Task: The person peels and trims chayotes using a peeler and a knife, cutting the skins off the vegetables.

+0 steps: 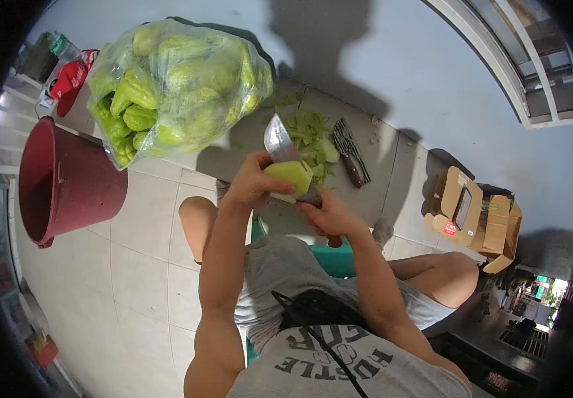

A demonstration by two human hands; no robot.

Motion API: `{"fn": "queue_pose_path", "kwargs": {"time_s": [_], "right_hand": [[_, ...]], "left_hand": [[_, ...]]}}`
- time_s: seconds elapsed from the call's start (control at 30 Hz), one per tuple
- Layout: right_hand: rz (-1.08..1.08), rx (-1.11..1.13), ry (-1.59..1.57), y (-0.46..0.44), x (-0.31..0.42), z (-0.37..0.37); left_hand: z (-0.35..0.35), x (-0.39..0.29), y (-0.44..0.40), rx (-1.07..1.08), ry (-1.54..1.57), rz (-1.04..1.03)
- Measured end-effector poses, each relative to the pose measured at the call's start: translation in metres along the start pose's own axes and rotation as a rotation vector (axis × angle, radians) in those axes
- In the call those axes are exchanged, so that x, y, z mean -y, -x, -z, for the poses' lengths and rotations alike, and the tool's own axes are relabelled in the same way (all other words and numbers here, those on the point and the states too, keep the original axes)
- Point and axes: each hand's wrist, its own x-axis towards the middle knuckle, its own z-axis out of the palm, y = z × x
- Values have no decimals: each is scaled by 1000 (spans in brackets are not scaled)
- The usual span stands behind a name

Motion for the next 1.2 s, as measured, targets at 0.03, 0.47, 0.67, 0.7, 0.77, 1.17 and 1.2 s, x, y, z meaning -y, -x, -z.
{"fn": "queue_pose_path", "kwargs": {"time_s": [0.03, 0.47, 0.67, 0.7, 0.77, 1.17, 1.2], "right_hand": [[-57, 19, 19, 4, 4, 4], [20, -66, -87, -14, -7, -13], [69, -6, 63, -12, -7, -5], [43, -4, -41, -13, -9, -11], [28, 5, -145, -16, -7, -14], [-32, 49, -7, -19, -11, -10], [-50, 35, -47, -18, -9, -13]], "left_hand": [[-1, 4, -2, 9, -2, 8], [-11, 20, -8, -59, 219, -81], [-22, 20, -12, -49, 176, -75], [-26, 20, -9, -97, 271, -111], [-26, 9, -1, -147, 209, -39], [-22, 30, -13, -76, 198, -127], [-25, 30, -13, -95, 231, -150]]}}
